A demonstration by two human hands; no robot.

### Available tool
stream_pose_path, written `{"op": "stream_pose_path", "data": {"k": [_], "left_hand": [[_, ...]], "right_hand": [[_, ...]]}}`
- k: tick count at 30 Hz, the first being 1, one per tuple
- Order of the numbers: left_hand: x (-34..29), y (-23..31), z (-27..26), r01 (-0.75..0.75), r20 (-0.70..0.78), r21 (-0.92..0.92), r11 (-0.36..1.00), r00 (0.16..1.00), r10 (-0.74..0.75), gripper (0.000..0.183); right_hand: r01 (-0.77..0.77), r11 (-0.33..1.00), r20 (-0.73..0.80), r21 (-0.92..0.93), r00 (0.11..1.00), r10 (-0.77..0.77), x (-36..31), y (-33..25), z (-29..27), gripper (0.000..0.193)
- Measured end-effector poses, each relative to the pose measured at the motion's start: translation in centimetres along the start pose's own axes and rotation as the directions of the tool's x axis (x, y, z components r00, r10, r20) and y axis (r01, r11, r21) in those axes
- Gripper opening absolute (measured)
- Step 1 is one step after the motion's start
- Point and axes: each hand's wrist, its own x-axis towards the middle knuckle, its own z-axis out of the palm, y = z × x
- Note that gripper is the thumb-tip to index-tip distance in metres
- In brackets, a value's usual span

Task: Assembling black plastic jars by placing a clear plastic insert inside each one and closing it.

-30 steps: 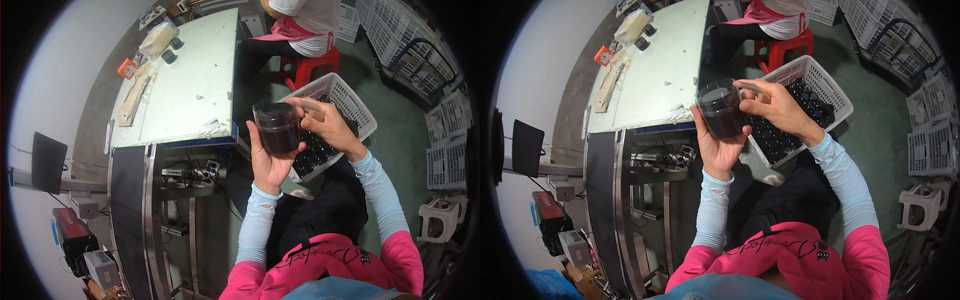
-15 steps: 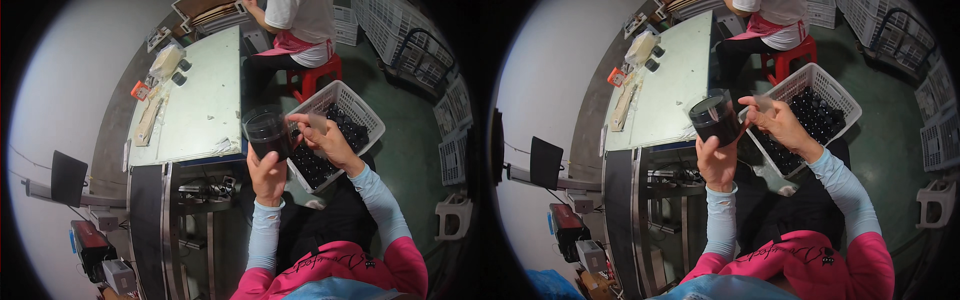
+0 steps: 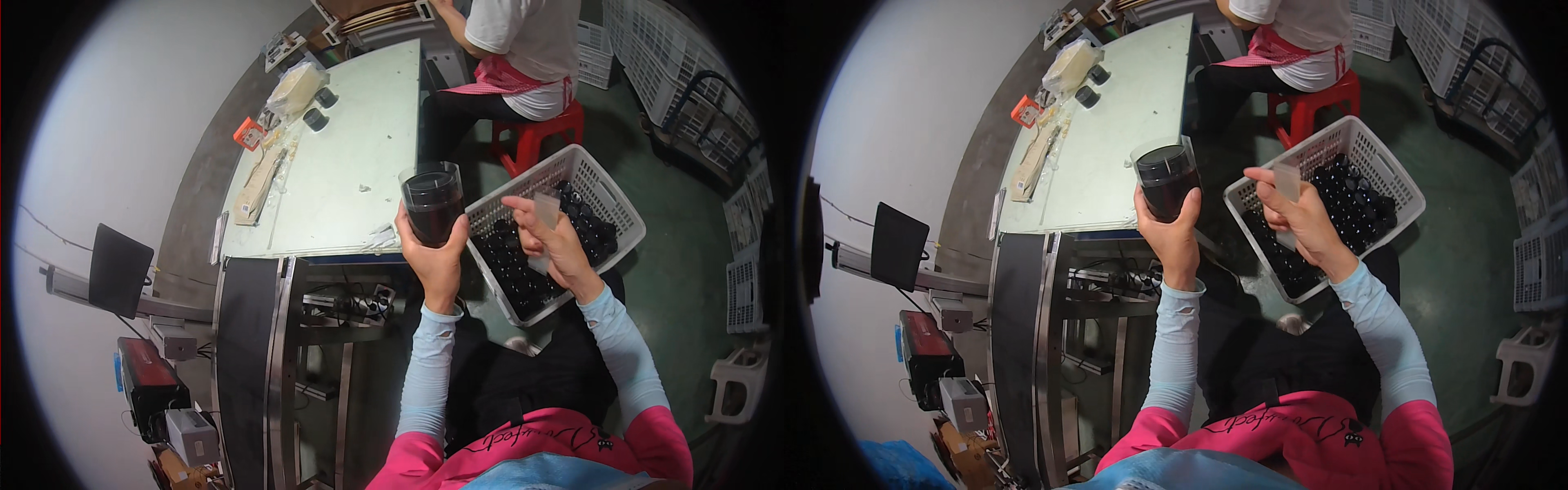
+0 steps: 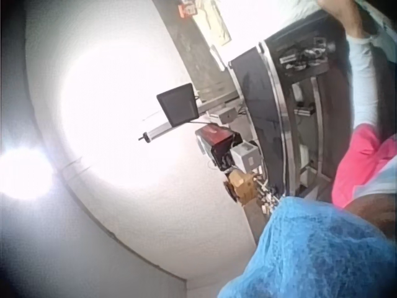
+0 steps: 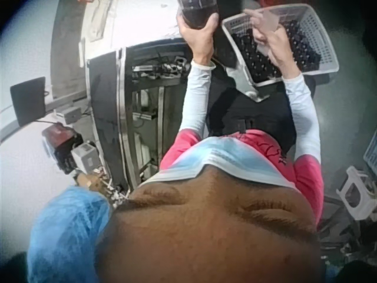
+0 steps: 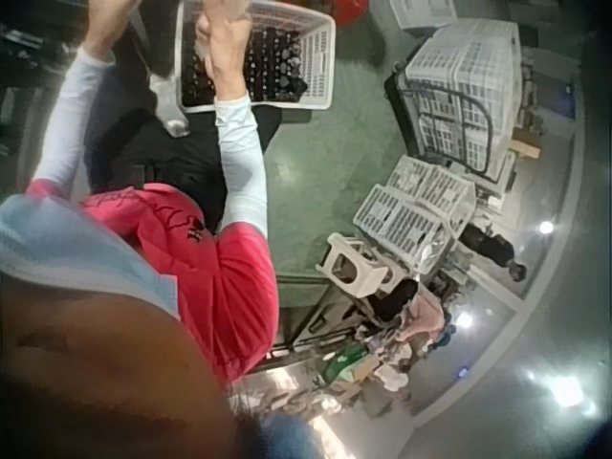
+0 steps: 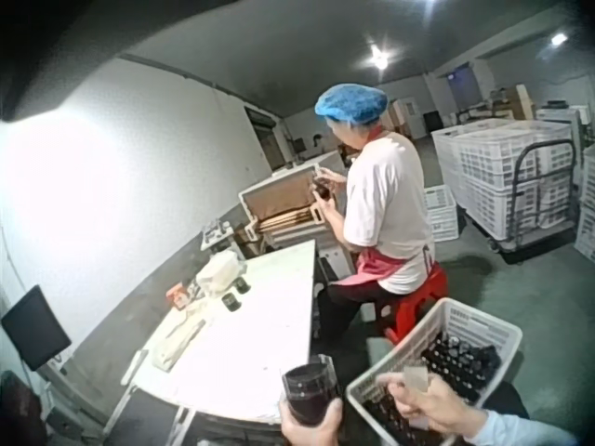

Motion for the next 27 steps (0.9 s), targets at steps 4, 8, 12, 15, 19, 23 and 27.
{"op": "stream_pose_path", "data": {"k": [4,8,12,15,19,23,27], "left_hand": [[1.2,-1.8,-0.3,-0.169,-0.031,0.222,0.960,0.983,0.181,0.075],[1.4,-2.2,1.0,-0.240,0.011,0.297,0.924,0.969,0.248,0.079],[1.5,-2.2,1.7,-0.190,0.028,0.167,0.967,0.982,0.188,0.080],[1.5,-2.4,1.8,-0.149,0.027,0.112,0.982,0.989,0.147,0.078],[1.2,-2.1,1.6,-0.104,0.014,0.094,0.990,0.995,0.103,0.078],[1.2,-2.8,1.4,-0.112,0.018,0.120,0.986,0.994,0.111,0.078],[2.7,-3.8,1.3,0.005,0.020,-0.107,0.994,1.000,-0.003,0.051]], "right_hand": [[-0.052,0.999,-0.060,-0.010,0.997,0.051,1.3,0.9,-0.5,0.048],[-0.007,1.000,-0.069,0.004,0.998,0.008,4.4,2.0,-0.1,0.052],[-0.073,0.995,-0.034,0.073,0.997,0.075,6.5,2.1,0.5,0.051],[-0.034,0.998,-0.037,0.054,0.999,0.036,7.1,2.4,1.0,0.047],[-0.047,0.994,-0.028,0.099,0.998,0.050,7.0,2.9,1.5,0.047],[-0.048,0.996,-0.011,0.069,0.999,0.049,6.9,3.0,1.3,0.048],[-0.074,0.985,-0.024,0.153,0.997,0.079,7.0,2.9,0.0,0.050]]}}
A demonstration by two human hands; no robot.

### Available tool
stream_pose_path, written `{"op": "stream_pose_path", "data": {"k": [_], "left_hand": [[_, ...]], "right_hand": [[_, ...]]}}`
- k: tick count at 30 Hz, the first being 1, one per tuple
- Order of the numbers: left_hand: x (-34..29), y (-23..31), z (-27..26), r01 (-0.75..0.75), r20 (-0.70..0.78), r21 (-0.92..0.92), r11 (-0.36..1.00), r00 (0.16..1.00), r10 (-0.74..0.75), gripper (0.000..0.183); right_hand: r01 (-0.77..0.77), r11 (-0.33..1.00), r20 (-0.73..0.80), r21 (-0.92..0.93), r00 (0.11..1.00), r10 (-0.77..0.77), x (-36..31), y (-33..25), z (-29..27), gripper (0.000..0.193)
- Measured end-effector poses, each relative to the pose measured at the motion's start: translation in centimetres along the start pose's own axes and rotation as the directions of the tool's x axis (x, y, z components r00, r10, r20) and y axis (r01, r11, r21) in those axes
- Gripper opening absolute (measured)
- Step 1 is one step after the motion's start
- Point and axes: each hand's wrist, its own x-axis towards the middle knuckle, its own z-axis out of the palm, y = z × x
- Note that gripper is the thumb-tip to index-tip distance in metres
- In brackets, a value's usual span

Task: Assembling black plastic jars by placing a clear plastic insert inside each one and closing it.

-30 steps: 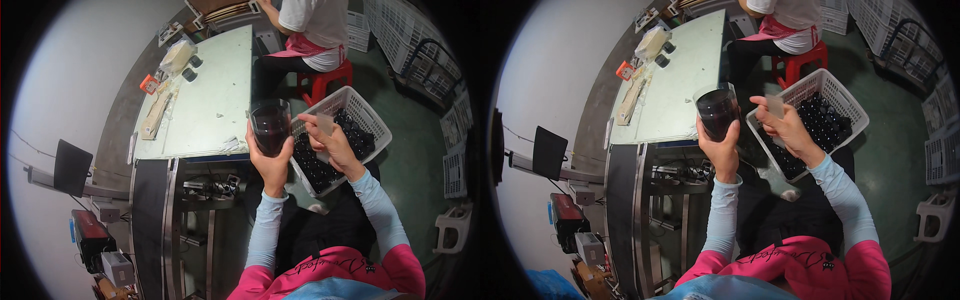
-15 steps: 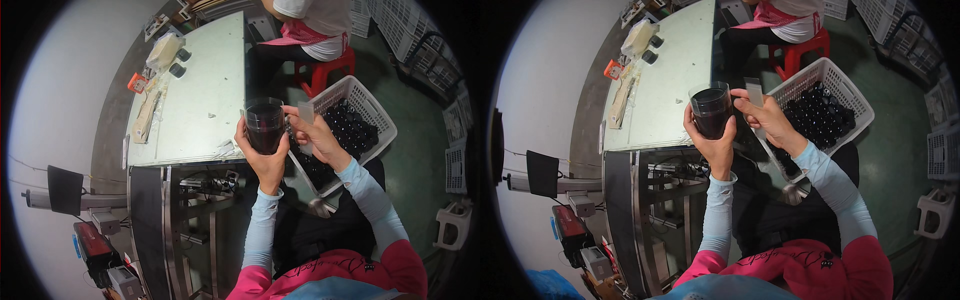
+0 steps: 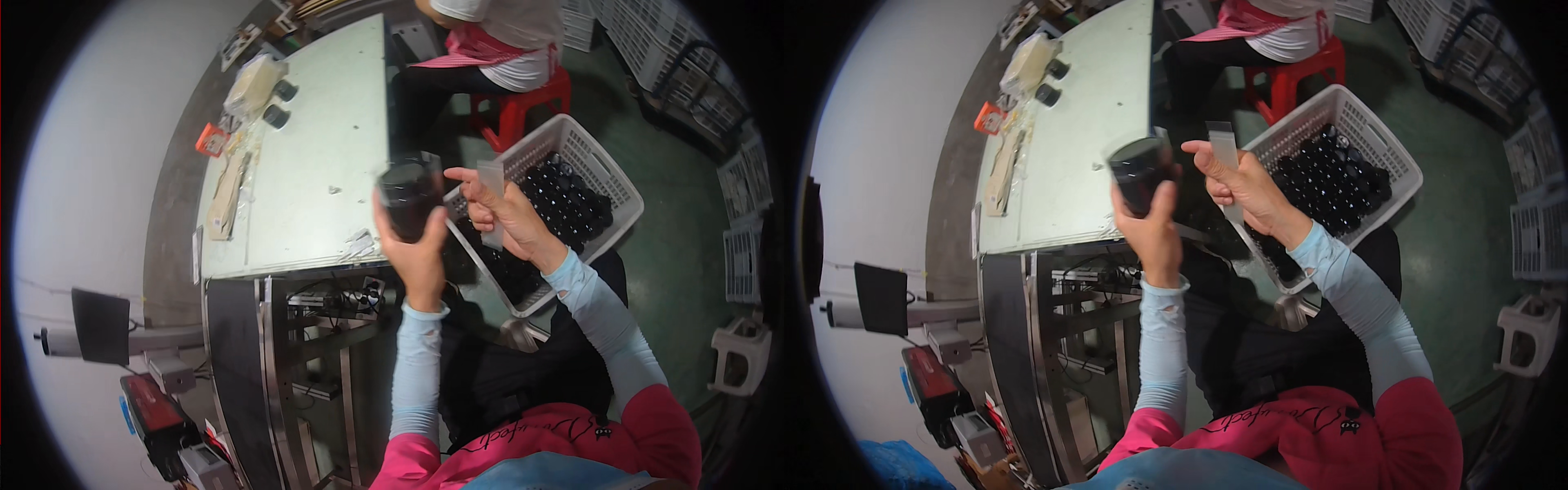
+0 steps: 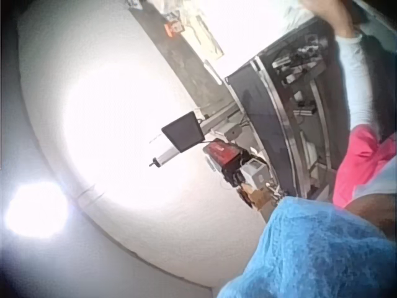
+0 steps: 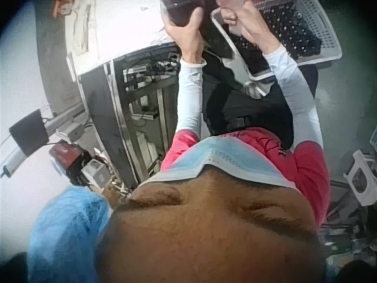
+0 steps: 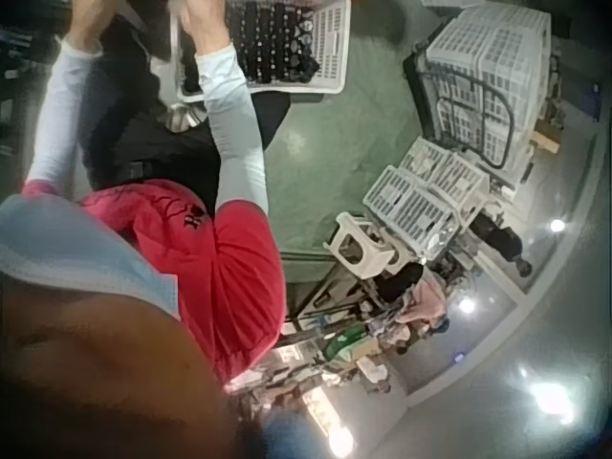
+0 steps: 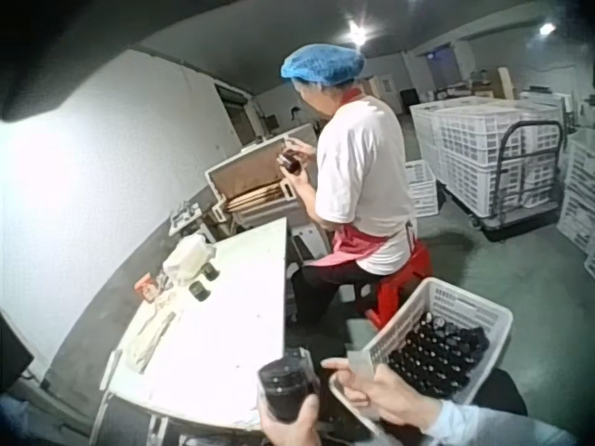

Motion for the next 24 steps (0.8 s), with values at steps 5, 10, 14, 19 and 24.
{"op": "stream_pose_path", "data": {"k": [5,10,14,19,24], "left_hand": [[7.7,-2.9,-5.0,0.155,0.007,-0.248,0.956,0.987,-0.158,0.032],[15.5,-7.0,-10.1,0.171,-0.189,0.017,0.985,0.968,-0.165,0.030],[19.3,-10.7,-11.8,0.121,-0.106,0.278,0.953,0.990,-0.095,0.033],[21.5,-13.4,-11.4,0.115,-0.104,0.490,0.864,0.992,-0.074,0.037],[23.6,-15.0,-11.3,0.157,-0.134,0.575,0.803,0.986,-0.097,0.039]], "right_hand": [[-0.056,0.994,-0.162,-0.088,0.986,0.041,-1.0,0.4,-9.5,0.043],[-0.088,0.996,-0.540,0.006,0.838,0.077,-3.9,2.2,-23.0,0.030],[-0.166,0.986,-0.741,0.002,0.662,0.113,-4.8,3.4,-30.7,0.028],[-0.450,0.879,-0.885,-0.158,0.459,0.075,-3.8,7.4,-38.2,0.026],[-0.704,0.593,-0.903,-0.390,0.418,-0.097,-3.6,10.8,-45.2,0.031]]}}
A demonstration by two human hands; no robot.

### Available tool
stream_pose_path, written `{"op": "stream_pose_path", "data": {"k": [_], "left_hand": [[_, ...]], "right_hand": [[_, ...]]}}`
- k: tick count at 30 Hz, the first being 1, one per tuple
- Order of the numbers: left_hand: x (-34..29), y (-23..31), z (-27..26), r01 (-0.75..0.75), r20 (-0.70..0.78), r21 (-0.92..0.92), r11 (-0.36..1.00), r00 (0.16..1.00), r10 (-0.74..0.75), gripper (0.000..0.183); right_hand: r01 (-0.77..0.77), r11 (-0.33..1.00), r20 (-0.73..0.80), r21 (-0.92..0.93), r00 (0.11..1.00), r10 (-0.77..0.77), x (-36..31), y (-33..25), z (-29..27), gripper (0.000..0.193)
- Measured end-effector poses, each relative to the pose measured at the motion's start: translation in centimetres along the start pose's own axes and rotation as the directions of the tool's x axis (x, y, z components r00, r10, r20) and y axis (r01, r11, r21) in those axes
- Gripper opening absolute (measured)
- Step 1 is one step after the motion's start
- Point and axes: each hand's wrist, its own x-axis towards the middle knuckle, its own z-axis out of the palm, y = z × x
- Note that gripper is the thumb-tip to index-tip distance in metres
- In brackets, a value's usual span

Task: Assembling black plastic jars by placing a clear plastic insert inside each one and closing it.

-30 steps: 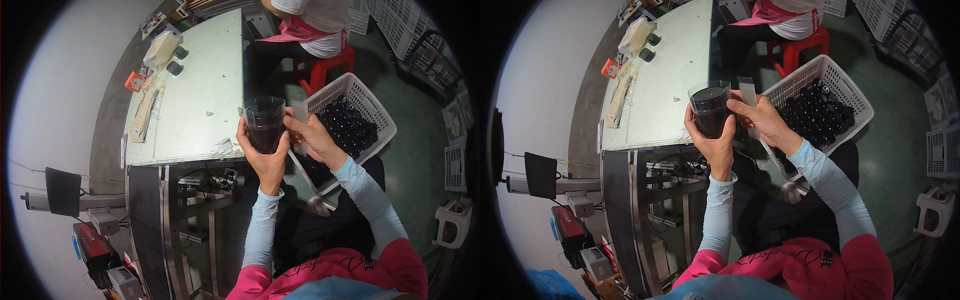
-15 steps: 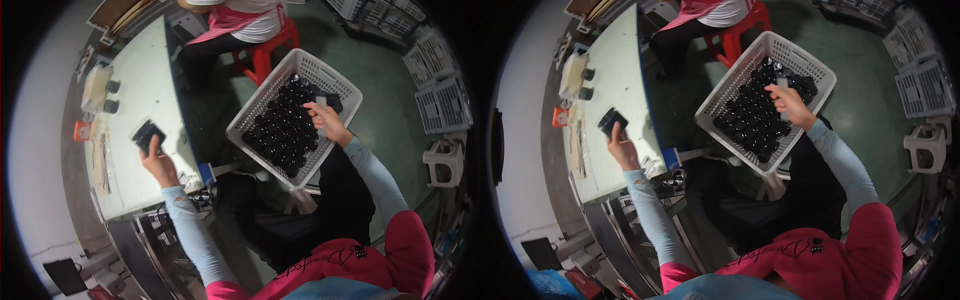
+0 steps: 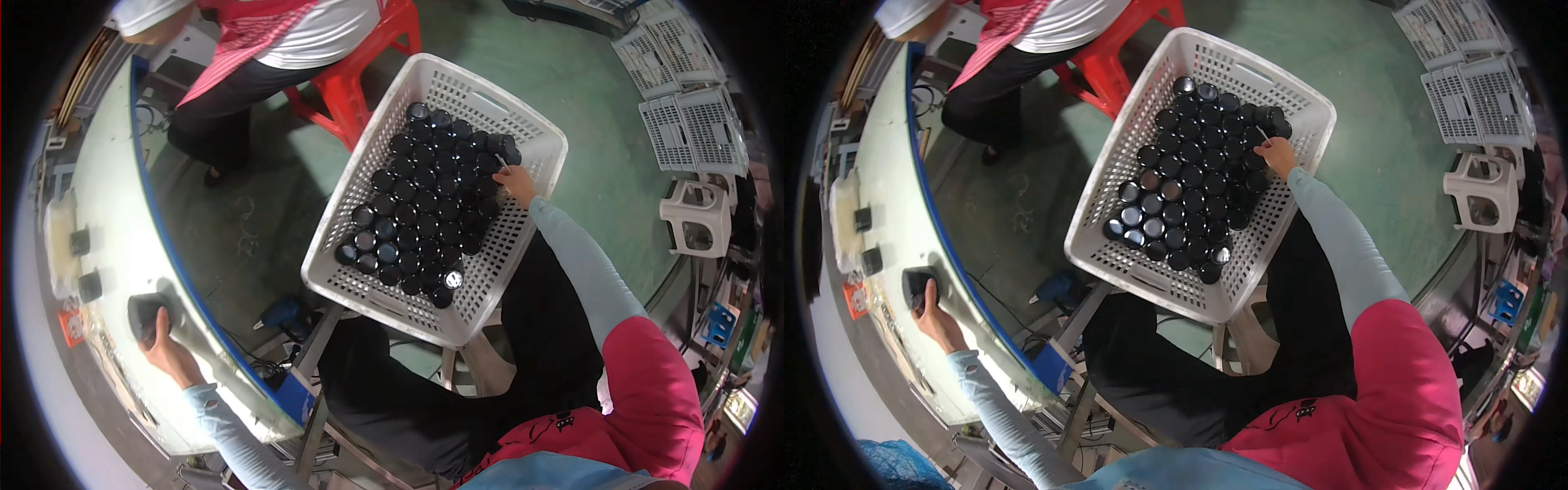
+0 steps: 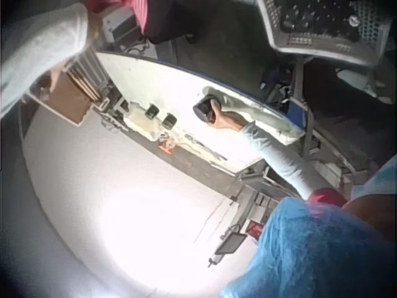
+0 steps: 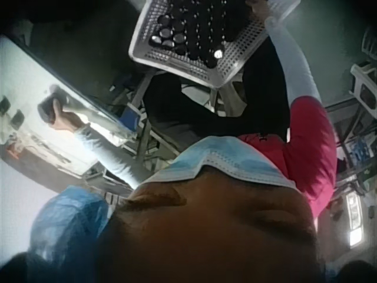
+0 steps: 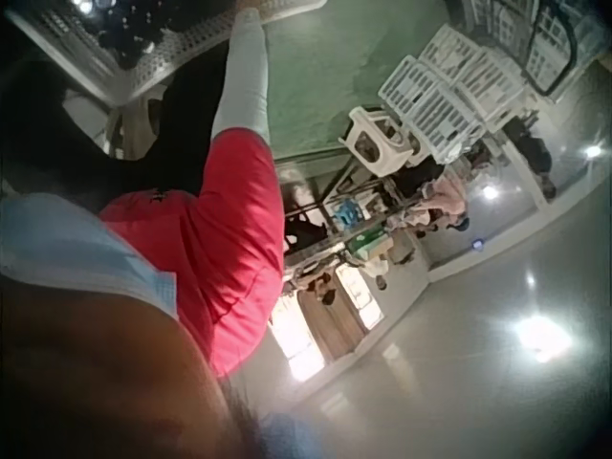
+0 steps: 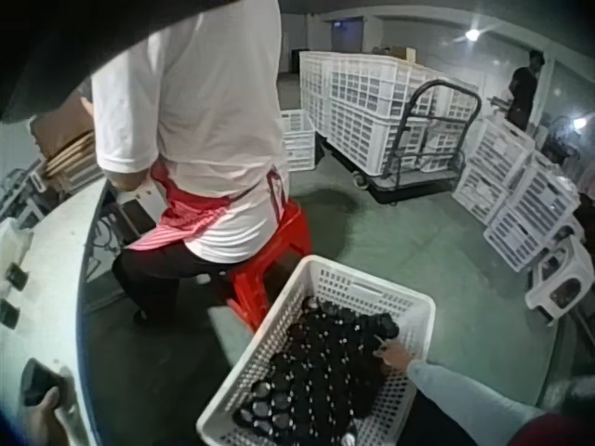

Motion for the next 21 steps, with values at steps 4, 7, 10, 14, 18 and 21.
{"op": "stream_pose_path", "data": {"k": [4,7,10,14,18,21], "left_hand": [[1.5,-0.5,2.0,0.040,-0.046,0.062,0.997,0.998,-0.038,0.042],[2.0,0.0,2.2,-0.048,-0.003,0.222,0.974,0.999,0.050,0.029],[2.2,-2.0,-2.6,-0.266,0.218,0.628,0.731,0.962,0.163,0.030],[-3.3,0.5,0.3,0.055,-0.013,0.741,0.669,0.998,-0.068,0.051],[-5.3,1.5,3.3,0.113,-0.120,0.676,0.728,0.992,-0.043,0.060],[-5.0,2.2,4.0,0.094,-0.098,0.671,0.735,0.994,-0.037,0.059]], "right_hand": [[-0.001,0.920,-0.145,-0.392,0.988,-0.061,3.5,2.3,-1.3,0.040],[-0.018,0.894,-0.192,-0.448,0.978,-0.077,6.5,2.9,-1.0,0.047],[-0.090,0.891,-0.212,-0.445,0.977,-0.007,9.5,3.6,-1.4,0.054],[-0.185,0.904,-0.207,-0.386,0.972,0.110,12.7,4.9,-0.8,0.067],[-0.248,0.958,-0.286,-0.144,0.937,0.199,15.2,6.6,-0.5,0.077],[-0.301,0.951,-0.262,-0.066,0.925,0.275,14.1,5.9,-0.3,0.081]]}}
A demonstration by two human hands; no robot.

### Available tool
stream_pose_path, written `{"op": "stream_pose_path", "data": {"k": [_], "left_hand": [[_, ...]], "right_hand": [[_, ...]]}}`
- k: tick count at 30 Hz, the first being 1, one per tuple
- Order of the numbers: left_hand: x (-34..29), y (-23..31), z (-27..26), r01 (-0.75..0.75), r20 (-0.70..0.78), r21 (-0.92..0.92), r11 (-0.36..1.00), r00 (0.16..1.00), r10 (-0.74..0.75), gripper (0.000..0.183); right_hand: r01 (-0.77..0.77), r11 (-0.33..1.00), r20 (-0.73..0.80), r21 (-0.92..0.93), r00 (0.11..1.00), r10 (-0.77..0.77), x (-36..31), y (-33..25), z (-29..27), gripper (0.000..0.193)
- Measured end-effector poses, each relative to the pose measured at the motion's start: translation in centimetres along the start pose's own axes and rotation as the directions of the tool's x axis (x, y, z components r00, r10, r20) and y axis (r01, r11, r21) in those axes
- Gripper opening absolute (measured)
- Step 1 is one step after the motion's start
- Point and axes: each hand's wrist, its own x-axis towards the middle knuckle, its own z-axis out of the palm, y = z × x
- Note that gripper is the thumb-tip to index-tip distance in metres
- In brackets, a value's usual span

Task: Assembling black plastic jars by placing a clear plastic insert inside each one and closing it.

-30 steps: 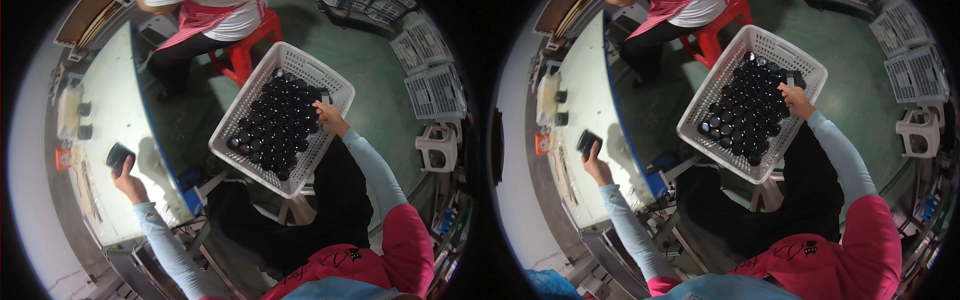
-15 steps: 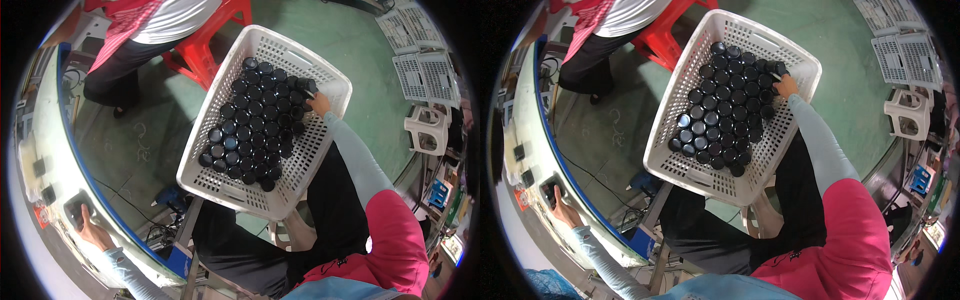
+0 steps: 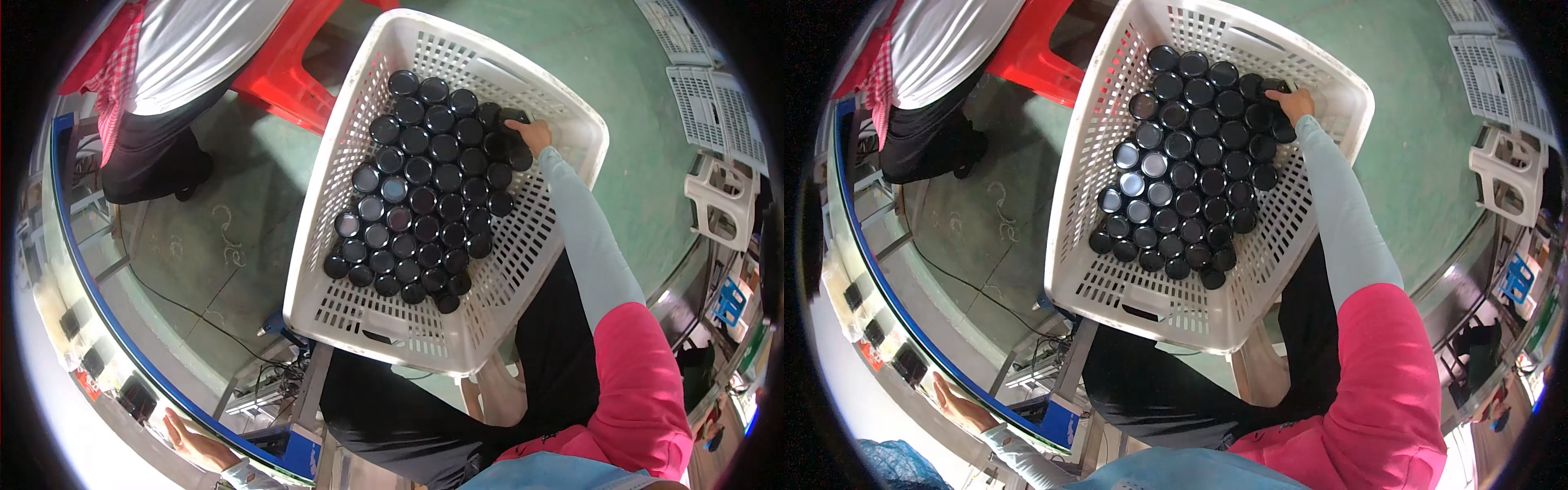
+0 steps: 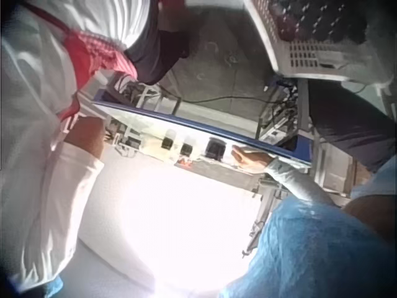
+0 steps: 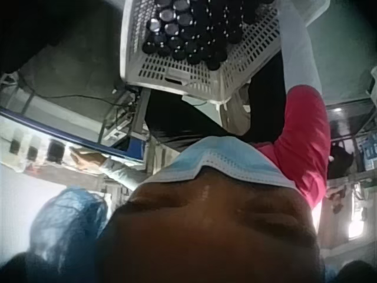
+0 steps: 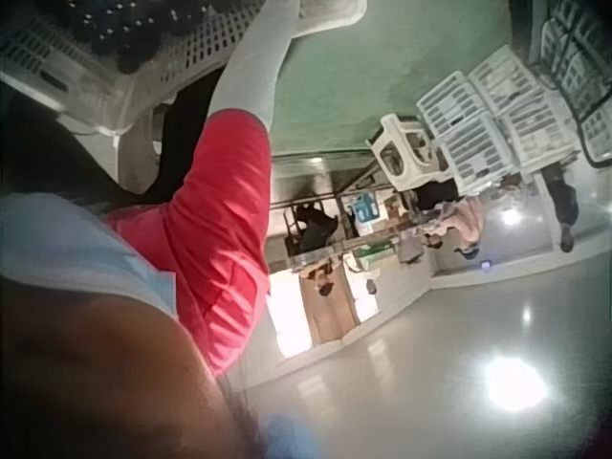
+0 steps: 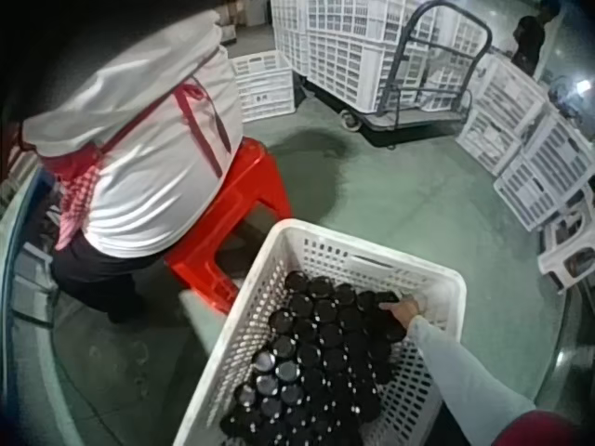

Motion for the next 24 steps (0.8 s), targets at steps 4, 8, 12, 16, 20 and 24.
{"op": "stream_pose_path", "data": {"k": [4,8,12,16,20,24], "left_hand": [[-0.2,0.2,-0.9,-0.033,-0.052,-0.019,0.999,0.998,0.032,0.047],[0.7,-2.4,-1.1,-0.075,-0.072,-0.152,0.985,0.995,0.065,0.039],[-5.6,-1.3,-1.6,-0.039,0.010,-0.260,0.965,0.999,0.043,0.045],[-18.9,4.7,0.5,-0.294,0.245,-0.605,0.740,0.816,0.524,0.058],[-25.0,6.0,2.4,0.556,0.694,-0.713,0.426,0.646,0.318,0.060],[-27.3,6.2,-0.2,0.675,0.707,-0.707,0.212,0.664,0.241,0.039]], "right_hand": [[0.111,0.985,0.069,-0.133,0.992,-0.102,-5.0,-2.9,-1.4,0.075],[0.284,0.953,0.290,-0.102,0.925,-0.244,-9.3,-5.1,-2.6,0.072],[0.546,0.836,0.457,0.052,0.731,-0.506,-17.9,-9.1,-4.9,0.066],[0.772,0.613,0.470,0.166,0.485,-0.738,-27.4,-11.5,-9.2,0.070],[0.852,0.441,0.559,0.281,0.227,-0.797,-37.3,-12.8,-13.4,0.067],[0.892,0.303,0.556,0.334,0.074,-0.828,-43.9,-10.9,-14.9,0.068]]}}
